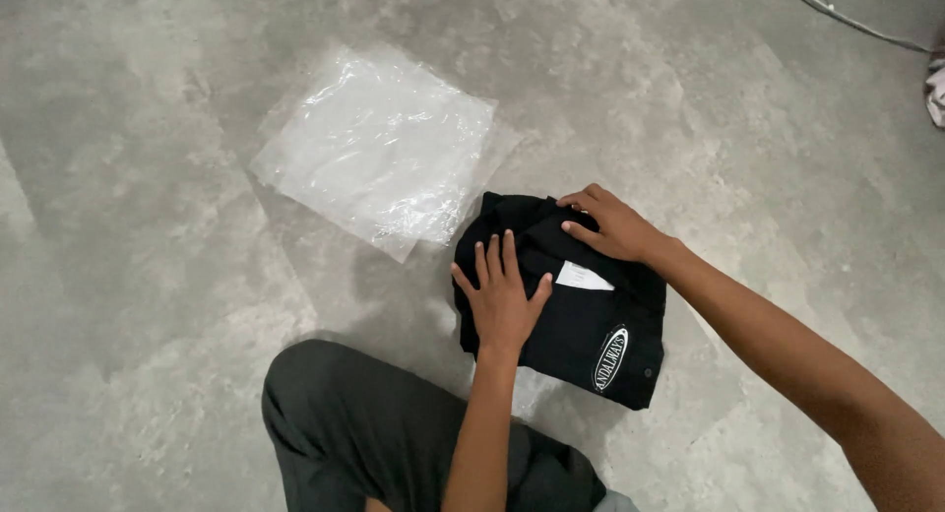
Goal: The person folds black polo shirts and places each one into a clear plastic bag. They smooth the shirts, fold them neatly, insert them into bags, and press out air before stacking the packaged shirts.
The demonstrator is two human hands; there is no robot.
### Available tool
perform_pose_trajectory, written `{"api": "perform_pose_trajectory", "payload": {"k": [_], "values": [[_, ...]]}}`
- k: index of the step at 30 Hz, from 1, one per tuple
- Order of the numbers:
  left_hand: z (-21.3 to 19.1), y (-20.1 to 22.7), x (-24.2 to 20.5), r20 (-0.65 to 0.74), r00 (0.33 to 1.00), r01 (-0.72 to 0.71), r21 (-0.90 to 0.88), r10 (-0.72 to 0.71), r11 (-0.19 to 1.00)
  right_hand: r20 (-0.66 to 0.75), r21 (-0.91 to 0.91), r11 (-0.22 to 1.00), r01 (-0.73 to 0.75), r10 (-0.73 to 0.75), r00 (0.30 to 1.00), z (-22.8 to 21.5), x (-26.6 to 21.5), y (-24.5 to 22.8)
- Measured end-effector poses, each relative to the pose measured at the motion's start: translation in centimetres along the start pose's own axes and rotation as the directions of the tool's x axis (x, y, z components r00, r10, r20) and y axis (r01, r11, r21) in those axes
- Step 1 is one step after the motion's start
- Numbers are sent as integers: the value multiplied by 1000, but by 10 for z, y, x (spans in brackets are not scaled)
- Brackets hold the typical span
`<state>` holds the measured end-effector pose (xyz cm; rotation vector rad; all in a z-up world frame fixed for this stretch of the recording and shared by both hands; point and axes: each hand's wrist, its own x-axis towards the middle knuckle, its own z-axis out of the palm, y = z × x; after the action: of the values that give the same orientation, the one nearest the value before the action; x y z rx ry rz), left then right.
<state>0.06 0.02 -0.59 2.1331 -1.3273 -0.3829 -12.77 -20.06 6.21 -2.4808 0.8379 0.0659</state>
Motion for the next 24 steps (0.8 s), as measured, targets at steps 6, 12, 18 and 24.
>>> {"api": "perform_pose_trajectory", "payload": {"k": [6, 12, 18, 24], "values": [[15, 13, -13, -242, 970, 56, 141, -20, 989, -5, 13, 999, -38, 38, 999, -2, 1, 15], [27, 29, -32, -312, 939, 144, -18, -143, 989, 108, -15, 985, -175, 175, 979, -1, 5, 12], [29, 45, -73, -253, 940, 182, -197, -229, 963, 289, -82, 984, -158, 176, 941, -17, 4, 17], [46, 66, -102, -202, 679, 516, -553, -706, 654, 321, -176, 933, -313, 355, 878, -32, 6, 13]]}}
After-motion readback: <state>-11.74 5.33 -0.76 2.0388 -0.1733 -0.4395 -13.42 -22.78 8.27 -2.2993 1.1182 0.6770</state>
